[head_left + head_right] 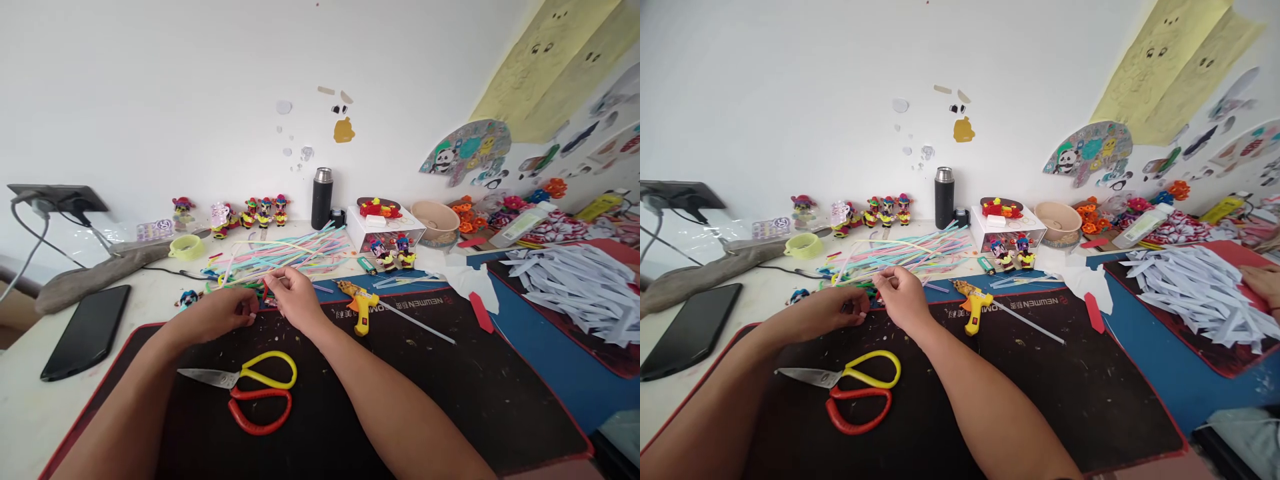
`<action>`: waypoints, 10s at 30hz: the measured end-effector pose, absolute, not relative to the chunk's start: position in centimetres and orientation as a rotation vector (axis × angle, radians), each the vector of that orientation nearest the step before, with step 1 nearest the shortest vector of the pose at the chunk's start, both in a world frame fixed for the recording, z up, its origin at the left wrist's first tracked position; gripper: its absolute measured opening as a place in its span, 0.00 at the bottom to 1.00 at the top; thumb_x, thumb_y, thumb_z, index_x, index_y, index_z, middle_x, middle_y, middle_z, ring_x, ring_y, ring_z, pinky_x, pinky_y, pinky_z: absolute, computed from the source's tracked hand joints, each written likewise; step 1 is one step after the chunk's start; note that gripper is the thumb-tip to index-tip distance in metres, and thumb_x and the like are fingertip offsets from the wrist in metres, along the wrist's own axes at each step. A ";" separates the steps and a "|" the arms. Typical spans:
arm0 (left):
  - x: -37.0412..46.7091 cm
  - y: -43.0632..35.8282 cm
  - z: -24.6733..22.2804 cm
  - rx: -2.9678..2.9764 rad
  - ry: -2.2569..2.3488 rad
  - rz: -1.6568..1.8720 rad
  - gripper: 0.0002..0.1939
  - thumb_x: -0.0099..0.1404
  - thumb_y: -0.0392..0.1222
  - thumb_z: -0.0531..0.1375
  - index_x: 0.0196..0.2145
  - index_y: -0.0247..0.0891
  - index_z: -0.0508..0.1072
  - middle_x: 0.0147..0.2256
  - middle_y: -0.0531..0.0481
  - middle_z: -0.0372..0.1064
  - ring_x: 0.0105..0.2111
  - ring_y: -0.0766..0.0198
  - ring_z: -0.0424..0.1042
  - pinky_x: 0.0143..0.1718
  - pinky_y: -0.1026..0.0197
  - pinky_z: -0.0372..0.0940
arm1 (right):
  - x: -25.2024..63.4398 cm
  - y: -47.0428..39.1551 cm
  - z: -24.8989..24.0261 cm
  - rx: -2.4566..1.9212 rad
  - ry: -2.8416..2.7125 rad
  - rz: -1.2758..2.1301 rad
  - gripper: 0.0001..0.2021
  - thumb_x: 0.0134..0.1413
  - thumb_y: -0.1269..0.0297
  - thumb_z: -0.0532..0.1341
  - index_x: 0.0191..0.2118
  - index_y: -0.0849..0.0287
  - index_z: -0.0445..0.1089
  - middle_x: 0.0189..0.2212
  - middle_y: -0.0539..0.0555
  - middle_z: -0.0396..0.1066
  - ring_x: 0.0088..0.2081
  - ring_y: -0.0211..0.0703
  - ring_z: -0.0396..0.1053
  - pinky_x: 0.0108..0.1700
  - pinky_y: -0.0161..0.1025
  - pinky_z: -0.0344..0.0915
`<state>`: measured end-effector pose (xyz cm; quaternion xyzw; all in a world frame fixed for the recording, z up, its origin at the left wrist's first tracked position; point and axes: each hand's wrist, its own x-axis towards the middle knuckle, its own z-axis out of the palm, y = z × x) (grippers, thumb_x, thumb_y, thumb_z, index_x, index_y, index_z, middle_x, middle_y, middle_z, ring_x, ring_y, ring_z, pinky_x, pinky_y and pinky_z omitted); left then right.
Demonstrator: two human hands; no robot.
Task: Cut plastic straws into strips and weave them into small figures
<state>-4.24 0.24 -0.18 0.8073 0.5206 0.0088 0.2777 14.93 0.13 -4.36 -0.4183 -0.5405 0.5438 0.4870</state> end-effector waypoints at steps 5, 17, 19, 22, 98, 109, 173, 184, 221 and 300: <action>-4.4 0.4 -0.8 2.184 1.344 -0.006 0.10 0.58 0.44 0.57 0.36 0.43 0.75 0.33 0.51 0.76 0.33 0.56 0.73 0.33 0.59 0.60 | 14.9 -0.1 -4.3 -1.025 -1.339 1.317 0.14 0.63 0.49 0.63 0.38 0.56 0.69 0.18 0.42 0.61 0.17 0.33 0.57 0.22 0.33 0.55; -4.7 0.2 -0.4 2.091 1.398 0.074 0.09 0.56 0.50 0.62 0.30 0.45 0.79 0.29 0.50 0.77 0.30 0.54 0.72 0.30 0.59 0.57 | 14.9 -0.4 -4.1 -1.085 -1.410 1.286 0.15 0.64 0.48 0.63 0.38 0.55 0.69 0.20 0.44 0.62 0.18 0.34 0.57 0.21 0.33 0.53; -4.7 0.2 -0.6 2.085 1.414 0.112 0.09 0.55 0.50 0.63 0.29 0.45 0.79 0.29 0.50 0.77 0.29 0.54 0.72 0.29 0.59 0.57 | 14.9 -0.4 -4.3 -1.091 -1.421 1.281 0.14 0.64 0.48 0.62 0.39 0.55 0.70 0.21 0.44 0.63 0.19 0.34 0.57 0.21 0.33 0.53; -4.6 0.2 -0.6 2.077 1.419 0.132 0.09 0.55 0.51 0.63 0.28 0.45 0.78 0.29 0.50 0.77 0.29 0.54 0.71 0.29 0.59 0.57 | 14.8 -0.4 -4.4 -1.095 -1.439 1.264 0.13 0.65 0.50 0.62 0.40 0.55 0.71 0.22 0.45 0.65 0.19 0.34 0.58 0.22 0.33 0.53; -6.4 2.0 -0.8 1.980 1.747 0.852 0.20 0.63 0.60 0.57 0.36 0.42 0.78 0.25 0.53 0.72 0.27 0.59 0.68 0.30 0.60 0.58 | 15.2 0.1 -4.3 -0.950 -1.196 1.272 0.25 0.63 0.37 0.59 0.28 0.54 0.62 0.14 0.40 0.50 0.14 0.33 0.50 0.19 0.33 0.51; -6.8 2.0 -0.3 1.898 1.844 1.006 0.20 0.64 0.60 0.55 0.35 0.42 0.78 0.27 0.51 0.76 0.28 0.56 0.72 0.31 0.59 0.59 | 15.5 0.1 -5.5 -1.125 -1.350 1.073 0.28 0.65 0.34 0.54 0.26 0.53 0.60 0.15 0.44 0.53 0.18 0.38 0.56 0.23 0.35 0.54; -5.4 0.3 1.7 1.634 0.984 0.795 0.28 0.55 0.65 0.69 0.45 0.42 0.83 0.39 0.45 0.82 0.37 0.53 0.77 0.40 0.54 0.71 | 17.9 -2.0 -1.0 -1.224 -1.780 1.377 0.10 0.59 0.56 0.66 0.36 0.58 0.73 0.17 0.42 0.61 0.16 0.32 0.55 0.21 0.31 0.50; -5.1 0.9 0.8 1.654 1.044 0.838 0.21 0.54 0.64 0.69 0.29 0.42 0.81 0.30 0.49 0.80 0.32 0.56 0.75 0.39 0.55 0.70 | 17.7 -1.9 -3.4 -1.161 -1.689 1.494 0.16 0.58 0.49 0.68 0.37 0.58 0.70 0.16 0.40 0.61 0.15 0.32 0.57 0.18 0.30 0.53; -4.9 1.9 -1.5 1.974 1.517 0.978 0.17 0.66 0.58 0.57 0.31 0.44 0.76 0.27 0.54 0.76 0.29 0.58 0.73 0.35 0.60 0.64 | 15.5 -0.8 -4.1 -1.013 -1.402 1.198 0.16 0.63 0.50 0.62 0.34 0.58 0.73 0.20 0.45 0.62 0.20 0.34 0.55 0.23 0.33 0.50; -7.6 2.5 0.3 1.128 1.475 1.705 0.13 0.63 0.51 0.64 0.37 0.39 0.72 0.29 0.49 0.78 0.26 0.63 0.71 0.28 0.62 0.63 | 17.9 5.9 -0.5 -1.638 -2.101 0.265 0.11 0.69 0.61 0.58 0.48 0.55 0.76 0.34 0.53 0.79 0.37 0.46 0.74 0.36 0.37 0.58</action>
